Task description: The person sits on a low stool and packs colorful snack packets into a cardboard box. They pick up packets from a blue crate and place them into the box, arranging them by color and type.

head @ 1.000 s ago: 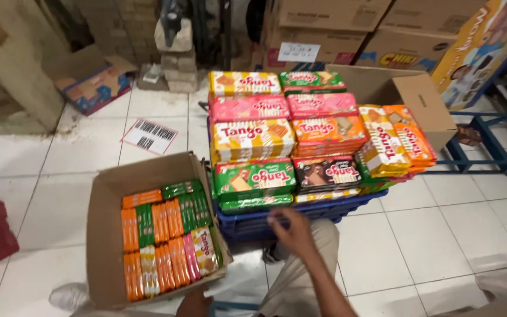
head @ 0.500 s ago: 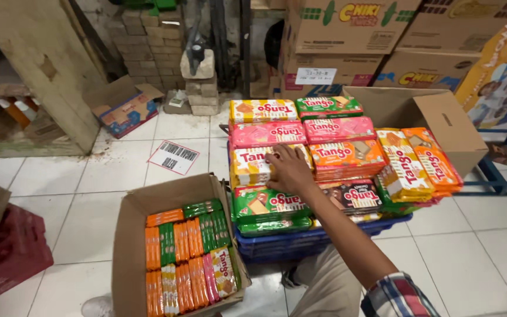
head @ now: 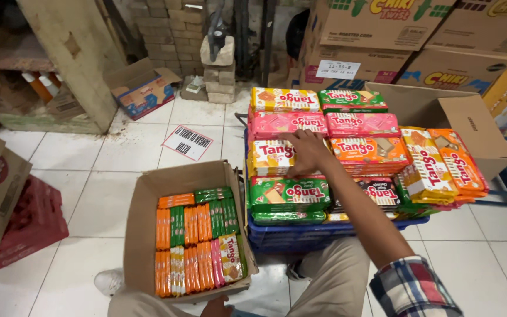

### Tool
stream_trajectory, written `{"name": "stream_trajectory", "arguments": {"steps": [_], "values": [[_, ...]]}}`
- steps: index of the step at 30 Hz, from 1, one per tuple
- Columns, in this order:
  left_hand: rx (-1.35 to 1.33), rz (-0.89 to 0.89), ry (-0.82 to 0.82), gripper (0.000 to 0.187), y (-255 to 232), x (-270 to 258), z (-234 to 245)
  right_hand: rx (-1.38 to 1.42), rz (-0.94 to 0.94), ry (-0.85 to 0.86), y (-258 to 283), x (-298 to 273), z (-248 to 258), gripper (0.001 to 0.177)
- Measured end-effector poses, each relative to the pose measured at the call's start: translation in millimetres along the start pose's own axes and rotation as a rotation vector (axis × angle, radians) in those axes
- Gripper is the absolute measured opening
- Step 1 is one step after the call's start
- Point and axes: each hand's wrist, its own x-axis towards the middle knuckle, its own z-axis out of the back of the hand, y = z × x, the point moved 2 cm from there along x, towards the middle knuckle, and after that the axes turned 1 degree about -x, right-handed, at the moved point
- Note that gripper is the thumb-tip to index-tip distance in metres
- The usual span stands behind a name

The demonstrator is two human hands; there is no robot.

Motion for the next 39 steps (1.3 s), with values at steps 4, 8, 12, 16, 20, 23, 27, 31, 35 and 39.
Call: {"name": "stream_trajectory", "arguments": {"steps": [4, 8, 12, 16, 20, 23, 27, 31, 35, 39], "values": [[-0.166, 0.055, -0.095, 0.048, -23, -11, 22, 0.025, 0.076, 0.054, 14, -5, 14, 0.12], [-0.366, -0.047, -0.177, 0.039, -26, -24, 25, 0.126, 0.038, 0.078, 25, -17, 21, 0.119], [-0.575, -0.245, -0.377, 0.039, -35, -32, 35, 0.223, 0.123, -0.055, 39, -34, 32, 0.119], [-1.231, -0.387, -0.363, 0.046, -100, -91, 96, 0.478, 0.253, -0.223, 90, -77, 46, 0.115], [-1.584, -0.773, -0.538, 0.097, -167, -173, 166, 0.905, 0.144, -0.096, 160, -108, 12, 0.118], [-1.583, -1.003, -0.645, 0.12, -162, -184, 186, 1.162, 0.05, -0.009, 194, -110, -57, 0.119], [-1.494, -0.533, -0.678, 0.12, -112, -129, 171, 1.37, -0.04, 0.145, 209, -110, -157, 0.093], [-1.619, -0.179, -0.662, 0.103, -66, -57, 140, 1.432, -0.046, 0.375, 188, -128, -245, 0.091], [-1.724, -0.166, -0.724, 0.091, -32, 12, 145, 1.29, -0.177, 0.426, 139, -175, -325, 0.076], [-1.447, 0.12, -0.672, 0.099, 2, 73, 135, 1.049, -0.485, 0.42, 101, -222, -387, 0.061]]}}
